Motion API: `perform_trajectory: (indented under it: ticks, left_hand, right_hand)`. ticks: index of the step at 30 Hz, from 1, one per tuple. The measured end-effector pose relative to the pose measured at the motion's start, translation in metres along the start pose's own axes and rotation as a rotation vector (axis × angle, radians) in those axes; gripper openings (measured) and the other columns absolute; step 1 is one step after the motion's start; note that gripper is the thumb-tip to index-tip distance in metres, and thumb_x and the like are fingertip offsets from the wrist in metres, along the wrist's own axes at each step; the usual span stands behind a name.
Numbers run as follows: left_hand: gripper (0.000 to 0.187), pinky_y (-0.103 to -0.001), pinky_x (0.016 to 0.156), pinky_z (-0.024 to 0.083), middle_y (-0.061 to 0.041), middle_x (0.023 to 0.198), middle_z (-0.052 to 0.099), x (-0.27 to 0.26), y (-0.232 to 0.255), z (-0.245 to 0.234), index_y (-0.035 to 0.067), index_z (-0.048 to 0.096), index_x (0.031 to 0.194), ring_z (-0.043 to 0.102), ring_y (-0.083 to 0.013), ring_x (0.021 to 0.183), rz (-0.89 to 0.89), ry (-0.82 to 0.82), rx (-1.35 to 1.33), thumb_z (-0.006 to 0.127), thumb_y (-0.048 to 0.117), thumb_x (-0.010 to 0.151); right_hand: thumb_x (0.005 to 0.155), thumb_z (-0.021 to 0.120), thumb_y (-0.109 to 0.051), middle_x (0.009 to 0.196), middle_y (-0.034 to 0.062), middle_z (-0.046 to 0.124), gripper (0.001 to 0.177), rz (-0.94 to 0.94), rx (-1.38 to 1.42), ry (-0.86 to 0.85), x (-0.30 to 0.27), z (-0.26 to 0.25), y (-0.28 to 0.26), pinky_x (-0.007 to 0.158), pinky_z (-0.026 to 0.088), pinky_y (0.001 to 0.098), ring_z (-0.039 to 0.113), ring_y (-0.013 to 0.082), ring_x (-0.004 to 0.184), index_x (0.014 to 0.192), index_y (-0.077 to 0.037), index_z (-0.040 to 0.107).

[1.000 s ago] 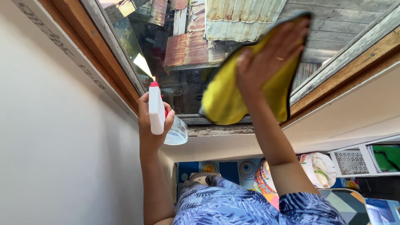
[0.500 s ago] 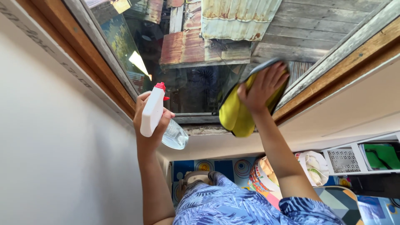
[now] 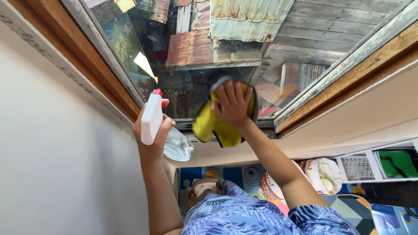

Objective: The person sprays a window with a spray bottle and wipes the glass with a yellow cloth. They continue wiping the window surface repeatedly while holding the spray bottle.

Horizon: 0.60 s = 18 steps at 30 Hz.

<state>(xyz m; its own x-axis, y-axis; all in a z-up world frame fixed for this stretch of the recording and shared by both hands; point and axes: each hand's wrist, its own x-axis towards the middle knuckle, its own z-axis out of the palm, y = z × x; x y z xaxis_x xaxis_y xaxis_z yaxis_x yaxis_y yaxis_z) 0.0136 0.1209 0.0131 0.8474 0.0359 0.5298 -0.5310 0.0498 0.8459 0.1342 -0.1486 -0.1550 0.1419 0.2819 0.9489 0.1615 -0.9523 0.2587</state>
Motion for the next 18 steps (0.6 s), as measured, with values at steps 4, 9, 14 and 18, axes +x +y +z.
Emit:
perform_trajectory:
  ticks: [4,9,14,18]
  left_hand:
    - [0.04,-0.035,0.065,0.057,-0.02,0.113,0.072,-0.003,-0.02,-0.007,-0.004,0.061,0.127,0.068,-0.0191,0.066,0.028,-0.001,0.031,0.067,0.007,0.089]
    - [0.056,-0.039,0.071,0.058,-0.023,0.125,0.068,-0.007,-0.024,-0.014,-0.004,0.055,0.134,0.069,-0.0226,0.07,0.057,-0.039,0.072,0.075,0.004,0.082]
    - [0.055,-0.032,0.07,0.057,-0.019,0.133,0.065,-0.007,-0.008,-0.016,-0.002,0.05,0.138,0.066,-0.0178,0.072,0.028,-0.092,0.06,0.067,0.005,0.087]
    - [0.055,-0.035,0.066,0.058,-0.021,0.127,0.069,-0.006,-0.018,-0.021,-0.004,0.053,0.136,0.069,-0.0199,0.066,0.031,-0.099,0.008,0.068,0.012,0.086]
  right_hand:
    - [0.091,0.053,-0.06,0.165,0.0135,0.04,0.059,-0.023,0.002,-0.129,-0.064,0.001,0.054,0.119,0.014,0.0705,0.023,0.0401,0.156,0.133,-0.021,0.068]
    - [0.099,0.023,-0.077,0.161,0.0392,0.023,0.097,0.211,-0.188,-0.026,0.004,-0.017,0.102,0.116,0.011,0.0733,0.014,0.0567,0.151,0.159,-0.002,0.037]
    - [0.103,0.01,-0.071,0.173,0.0159,0.003,0.086,0.483,-0.234,0.018,0.107,-0.021,0.052,0.135,0.005,0.058,0.004,0.0355,0.163,0.166,-0.013,0.009]
    - [0.101,0.018,-0.069,0.165,0.0339,0.017,0.091,0.301,-0.199,-0.042,0.103,-0.003,0.027,0.122,0.012,0.0676,0.011,0.0507,0.155,0.161,-0.003,0.03]
